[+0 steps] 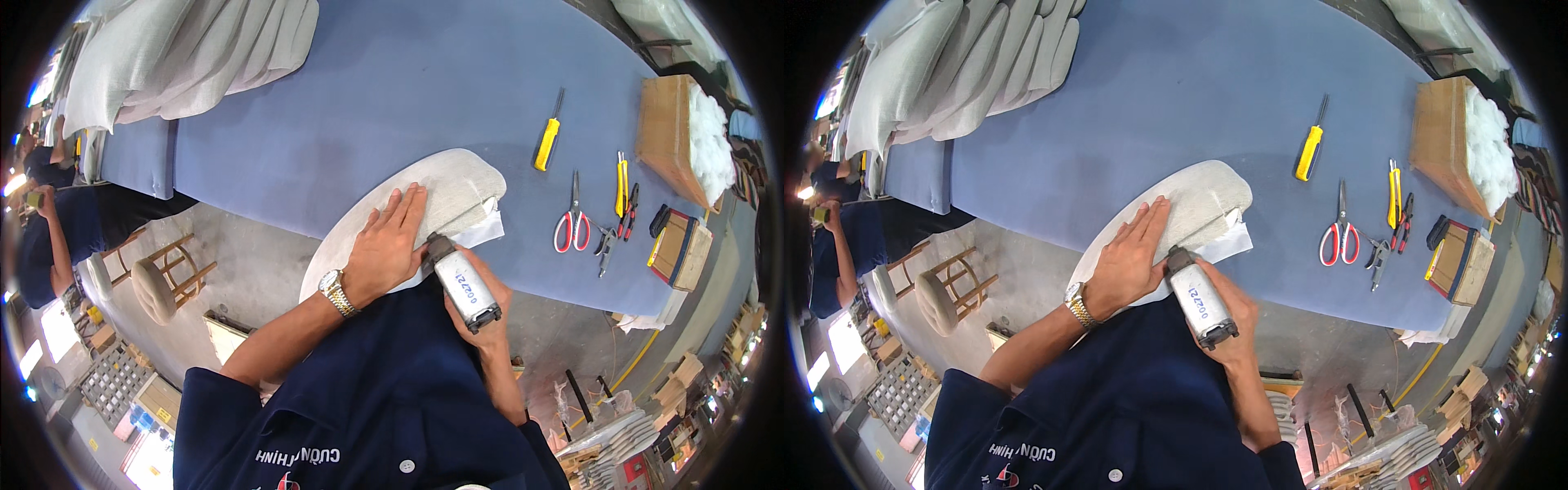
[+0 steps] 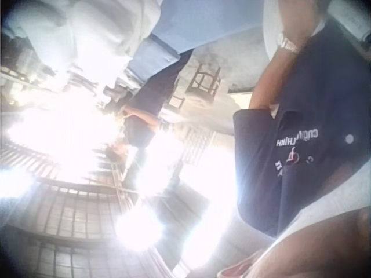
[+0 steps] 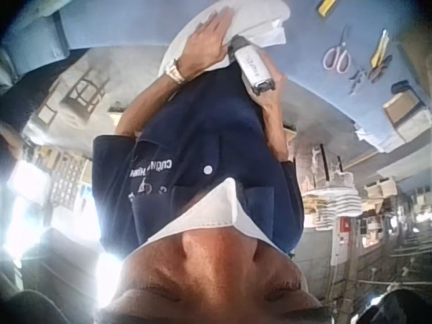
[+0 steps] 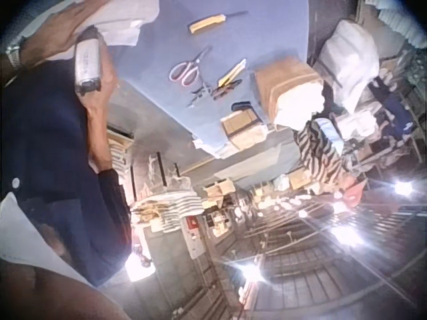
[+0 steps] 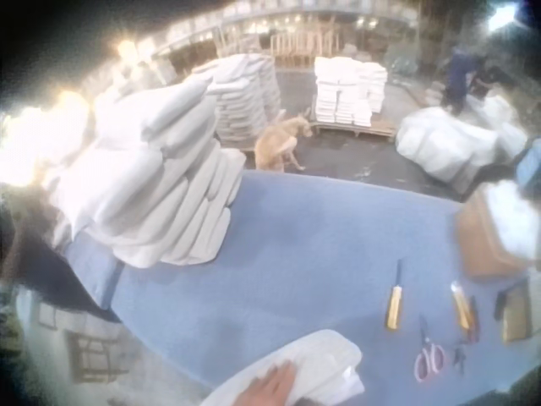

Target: The person folds a white fabric cover over a cushion, staples the edges with a staple gun, and trims excess fabric with a utility knife. The person then stacks the finished cushion with others on a nearby pallet.

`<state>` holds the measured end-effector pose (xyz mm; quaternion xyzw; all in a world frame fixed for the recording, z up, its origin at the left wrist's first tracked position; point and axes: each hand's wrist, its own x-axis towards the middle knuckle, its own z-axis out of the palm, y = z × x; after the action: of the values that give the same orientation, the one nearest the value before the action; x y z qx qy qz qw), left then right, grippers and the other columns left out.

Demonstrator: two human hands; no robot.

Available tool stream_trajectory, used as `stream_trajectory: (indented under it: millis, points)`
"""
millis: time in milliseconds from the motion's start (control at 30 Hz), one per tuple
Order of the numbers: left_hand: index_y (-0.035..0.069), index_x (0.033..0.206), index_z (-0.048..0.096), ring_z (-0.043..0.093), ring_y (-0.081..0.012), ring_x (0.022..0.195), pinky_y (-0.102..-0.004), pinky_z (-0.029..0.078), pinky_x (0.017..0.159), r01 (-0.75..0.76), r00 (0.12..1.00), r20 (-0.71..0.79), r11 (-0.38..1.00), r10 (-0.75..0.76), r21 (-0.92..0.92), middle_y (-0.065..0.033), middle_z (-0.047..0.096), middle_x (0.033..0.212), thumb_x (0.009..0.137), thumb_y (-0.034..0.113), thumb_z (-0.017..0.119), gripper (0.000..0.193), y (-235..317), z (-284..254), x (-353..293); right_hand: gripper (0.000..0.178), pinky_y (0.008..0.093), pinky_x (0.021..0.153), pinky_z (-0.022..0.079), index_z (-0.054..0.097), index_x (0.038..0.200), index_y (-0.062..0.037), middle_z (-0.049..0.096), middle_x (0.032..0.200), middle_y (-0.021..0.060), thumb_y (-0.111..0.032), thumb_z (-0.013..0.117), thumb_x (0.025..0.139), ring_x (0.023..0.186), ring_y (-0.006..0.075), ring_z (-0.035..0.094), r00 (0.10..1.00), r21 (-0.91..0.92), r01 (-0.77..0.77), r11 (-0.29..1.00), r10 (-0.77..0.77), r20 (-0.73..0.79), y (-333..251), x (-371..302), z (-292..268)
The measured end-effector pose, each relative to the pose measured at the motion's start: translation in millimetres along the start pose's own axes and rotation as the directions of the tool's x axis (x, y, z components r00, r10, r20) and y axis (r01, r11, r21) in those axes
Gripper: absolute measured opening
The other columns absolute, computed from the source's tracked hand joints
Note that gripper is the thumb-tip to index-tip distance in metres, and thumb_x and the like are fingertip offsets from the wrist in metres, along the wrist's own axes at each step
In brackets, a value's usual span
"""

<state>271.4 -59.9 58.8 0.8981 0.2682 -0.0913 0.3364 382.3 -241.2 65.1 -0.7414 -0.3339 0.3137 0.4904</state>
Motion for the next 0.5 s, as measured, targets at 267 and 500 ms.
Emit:
stream_trajectory:
  millis: [267,500]
  points:
    - [0.000,0.161,0.027,0.038,-0.0435,0.150,-0.0572,0.043,0.116,0.003,1.000,0.005,1.000,-0.003,-0.009,-0.0222,0.036,0.165,0.081,0.006,0.073,0.092,2,1,0,0.062,0.0361,0.092,0.057,0.063,0.139,-0.0045,0.072,0.124,0.0190,-0.012,0.076,0.078,0.109,0.0331,0.074,0.989,0.032,-0.126,0.992,0.123,0.078,-14,5,-1]
    - [0.000,0.160,0.029,0.038,-0.0404,0.150,-0.0520,0.041,0.119,0.056,0.997,0.049,0.997,-0.054,-0.050,-0.0207,0.038,0.164,0.081,0.003,0.073,0.091,1,-11,5,0.062,0.0361,0.094,0.057,0.063,0.138,-0.0029,0.071,0.127,0.0194,-0.010,0.075,0.078,0.110,0.0329,0.074,0.997,0.028,-0.080,0.996,0.080,0.012,-5,2,11]
